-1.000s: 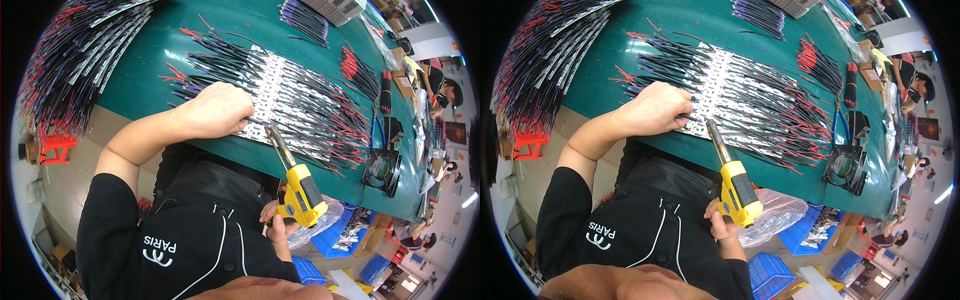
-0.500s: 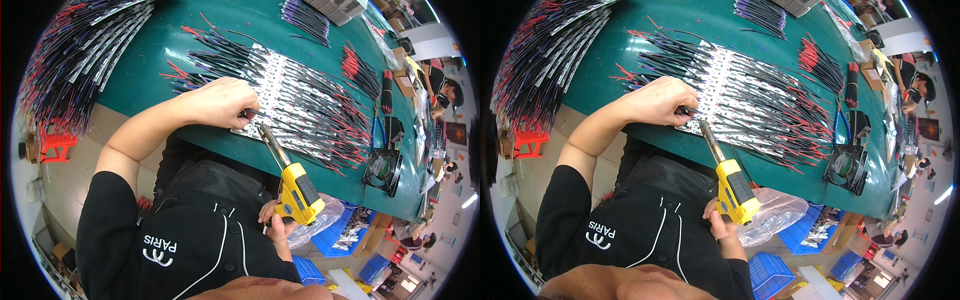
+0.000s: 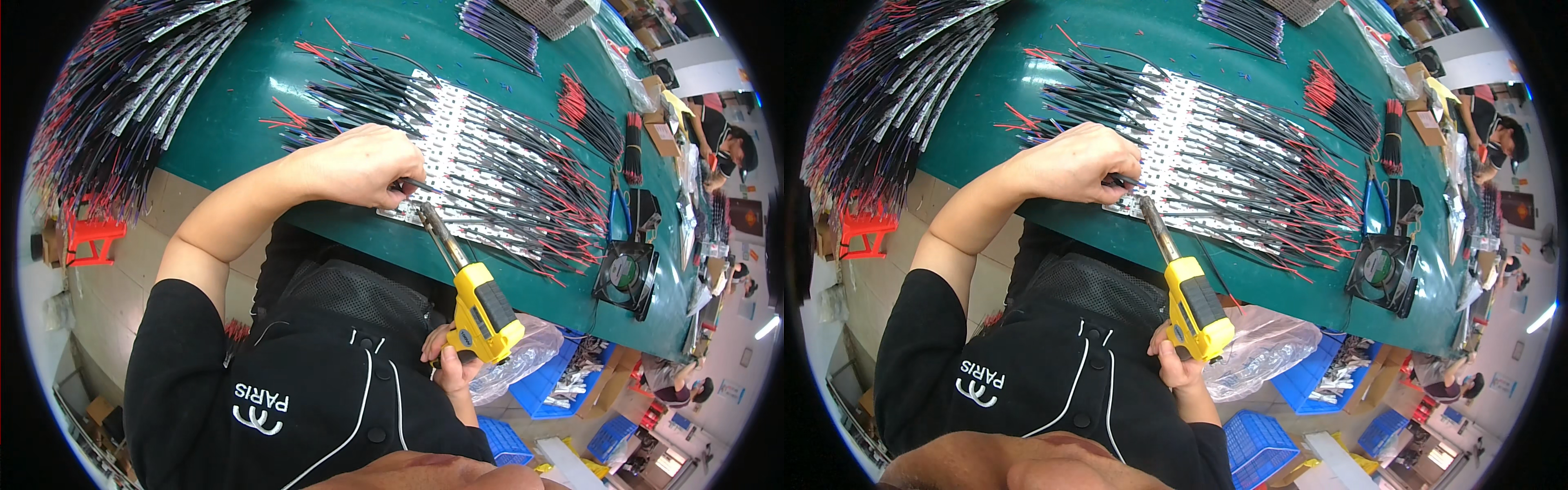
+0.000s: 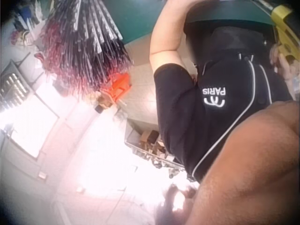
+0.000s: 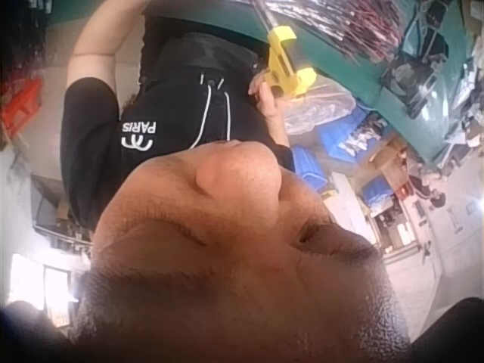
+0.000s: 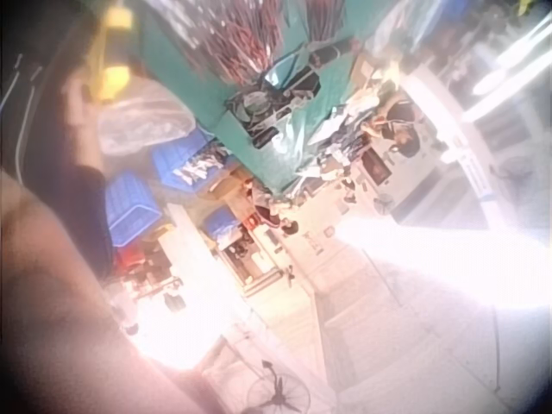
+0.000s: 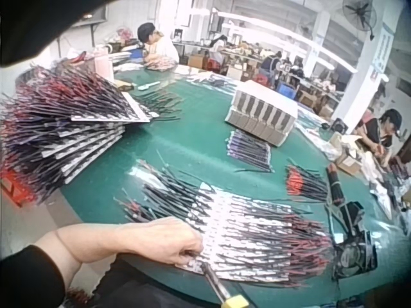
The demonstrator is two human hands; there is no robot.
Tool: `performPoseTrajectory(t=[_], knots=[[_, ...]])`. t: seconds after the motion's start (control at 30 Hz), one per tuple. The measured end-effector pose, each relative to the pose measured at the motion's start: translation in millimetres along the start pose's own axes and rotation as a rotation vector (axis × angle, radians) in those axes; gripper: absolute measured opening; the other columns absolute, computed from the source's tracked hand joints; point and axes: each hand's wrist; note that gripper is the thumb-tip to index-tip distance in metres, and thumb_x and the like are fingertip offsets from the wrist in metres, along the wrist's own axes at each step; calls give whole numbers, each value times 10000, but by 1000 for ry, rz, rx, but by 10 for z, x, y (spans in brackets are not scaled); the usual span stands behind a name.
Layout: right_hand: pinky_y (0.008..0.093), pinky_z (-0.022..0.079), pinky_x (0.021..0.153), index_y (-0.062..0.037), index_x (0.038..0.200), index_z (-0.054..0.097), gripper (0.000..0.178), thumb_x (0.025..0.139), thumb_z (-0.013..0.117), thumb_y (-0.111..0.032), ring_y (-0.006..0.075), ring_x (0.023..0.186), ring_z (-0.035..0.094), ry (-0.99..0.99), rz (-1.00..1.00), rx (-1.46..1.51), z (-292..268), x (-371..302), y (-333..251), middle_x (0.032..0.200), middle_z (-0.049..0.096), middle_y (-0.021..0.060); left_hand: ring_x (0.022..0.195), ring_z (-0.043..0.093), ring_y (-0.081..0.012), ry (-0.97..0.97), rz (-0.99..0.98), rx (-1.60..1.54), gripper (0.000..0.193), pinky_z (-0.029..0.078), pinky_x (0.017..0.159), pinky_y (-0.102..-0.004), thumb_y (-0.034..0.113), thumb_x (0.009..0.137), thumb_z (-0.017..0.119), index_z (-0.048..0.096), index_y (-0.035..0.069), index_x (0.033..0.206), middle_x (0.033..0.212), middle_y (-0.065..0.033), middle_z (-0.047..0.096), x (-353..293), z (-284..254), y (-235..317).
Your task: The person aligns wires onto circuit board strips by hand and solders the connections using a soldering gun.
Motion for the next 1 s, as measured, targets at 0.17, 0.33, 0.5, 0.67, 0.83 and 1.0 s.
performPoseTrajectory(t=[0.17, 0.33, 0.5, 0.67, 0.83, 1.0], knots=[[287, 422, 453, 68, 1099, 384, 422, 794, 577, -152, 175, 463, 466, 88, 36, -43, 34, -21, -1, 571, 484, 93, 722, 560, -284, 14, 23, 13, 108, 448, 650, -382, 103, 634, 635, 572, 32, 685, 688, -90, 568, -1, 10, 3], [271, 401, 427, 130, 1247, 267, 612, 811, 570, -175, 168, 417, 441, 83, -41, -42, 66, 53, -92, 542, 469, 79, 722, 570, -287, 27, 16, 2, 106, 450, 645, -388, 106, 634, 638, 586, 37, 696, 679, -95, 571, -10, 15, 7], [272, 403, 429, 119, 1186, 317, 546, 810, 575, -182, 172, 430, 454, 112, -13, -51, 118, 58, -106, 539, 468, 81, 651, 569, -292, 123, 41, 35, 131, 438, 574, -379, 86, 640, 648, 570, 8, 710, 674, -99, 539, -51, 93, -33], [277, 405, 433, 70, 1088, 376, 424, 803, 574, -174, 174, 448, 460, 137, 3, -44, 118, 41, -57, 553, 477, 87, 641, 563, -294, 187, -28, 29, 130, 434, 575, -380, 100, 654, 648, 579, 5, 710, 665, -104, 537, -86, 113, 38], [275, 441, 483, 58, 1184, 358, 425, 778, 463, -10, 164, 523, 473, -39, -38, -18, 17, 37, 11, 649, 493, 90, 643, 560, -293, 131, -125, 6, 134, 427, 573, -382, 101, 652, 648, 577, -1, 700, 659, -110, 538, -87, 87, 87], [291, 419, 460, 29, 1064, 404, 374, 785, 582, -146, 180, 477, 466, 76, 25, -50, 75, 24, 34, 581, 486, 96, 654, 564, -298, 143, -142, 20, 136, 434, 583, -387, 101, 651, 646, 580, -4, 707, 668, -111, 545, -95, 108, 99]])
Point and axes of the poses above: each hand's wrist, its own x-axis towards the middle knuckle, its own z-axis out of the palm, y = z × x
